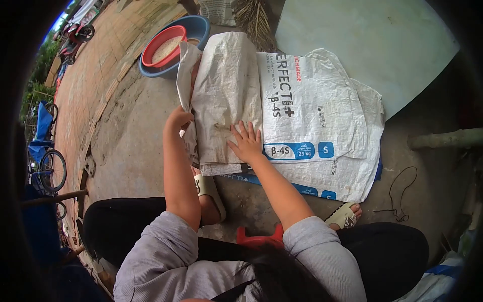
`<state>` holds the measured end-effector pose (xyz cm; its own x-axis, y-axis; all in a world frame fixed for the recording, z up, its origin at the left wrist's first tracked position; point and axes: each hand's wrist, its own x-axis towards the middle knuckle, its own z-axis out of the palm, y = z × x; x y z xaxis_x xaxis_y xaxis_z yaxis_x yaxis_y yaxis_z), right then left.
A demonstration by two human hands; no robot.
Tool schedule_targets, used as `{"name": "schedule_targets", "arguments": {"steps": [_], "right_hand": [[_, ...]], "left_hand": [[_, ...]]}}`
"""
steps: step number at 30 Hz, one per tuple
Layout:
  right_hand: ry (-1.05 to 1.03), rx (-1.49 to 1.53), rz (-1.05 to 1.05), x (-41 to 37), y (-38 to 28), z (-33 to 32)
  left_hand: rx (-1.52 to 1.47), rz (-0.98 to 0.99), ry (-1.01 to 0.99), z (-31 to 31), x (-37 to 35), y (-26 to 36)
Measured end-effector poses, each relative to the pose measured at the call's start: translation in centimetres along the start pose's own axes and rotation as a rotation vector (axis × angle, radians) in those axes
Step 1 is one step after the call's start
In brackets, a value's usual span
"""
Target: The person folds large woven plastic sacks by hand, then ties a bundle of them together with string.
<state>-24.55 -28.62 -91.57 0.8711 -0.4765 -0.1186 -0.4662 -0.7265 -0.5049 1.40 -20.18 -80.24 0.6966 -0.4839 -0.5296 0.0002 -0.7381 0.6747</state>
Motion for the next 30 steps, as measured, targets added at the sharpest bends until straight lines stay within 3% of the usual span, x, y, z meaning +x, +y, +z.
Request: {"name": "schedule_targets", "arguments": {"steps": [6,8,11,13,16,18,20,21,23,24,26,27,29,30], "right_hand": [[-0.134,0.183,0.008,-2.8,1.7,-2.2],[-0.151,0.173,0.035,-4.0,2.6,-2.6],[-0.081,0.209,-0.014,-5.1,4.5,-2.6],[-0.113,1.129,0.136,-5.8,3.5,-6.0],[-0.086,1.196,0.122,-6.8,4.1,-11.9],[0.045,1.122,0.034,-5.8,6.9,-10.8],[0.125,2.159,0.421,-4.2,8.5,-12.0],[0.127,2.15,0.419,-4.0,9.4,-12.4],[0.36,1.575,0.451,-3.9,9.7,-14.6],[0.36,1.562,0.446,-3.9,9.8,-15.1],[0.341,1.178,0.311,-3.9,9.7,-14.8],[0.302,1.125,0.359,-4.0,9.7,-15.1],[0.315,1.232,0.407,-3.9,10.7,-14.4],[0.322,1.348,0.455,-3.9,11.5,-13.9]], "left_hand": [[0.625,-0.035,0.038,8.1,-5.5,9.6],[0.715,0.166,0.173,11.0,-7.5,10.3],[0.701,0.247,0.143,15.0,-10.6,13.0],[0.665,0.289,0.129,18.0,-11.3,14.1],[0.61,0.347,0.124,22.1,-11.6,14.9],[0.603,0.389,0.12,24.4,-10.9,14.6],[0.584,0.436,0.157,25.6,-11.0,14.2],[0.62,0.441,0.068,26.2,-11.0,14.1],[0.569,0.418,-0.047,27.1,-12.0,14.4],[0.555,0.423,-0.044,28.8,-10.2,13.2],[0.684,0.734,-0.206,34.6,-3.5,7.7],[0.678,0.741,-0.207,36.1,-1.6,6.6],[0.634,1.176,-0.533,36.2,-1.0,6.9],[0.627,1.182,-0.532,34.7,-2.8,6.7]]}}
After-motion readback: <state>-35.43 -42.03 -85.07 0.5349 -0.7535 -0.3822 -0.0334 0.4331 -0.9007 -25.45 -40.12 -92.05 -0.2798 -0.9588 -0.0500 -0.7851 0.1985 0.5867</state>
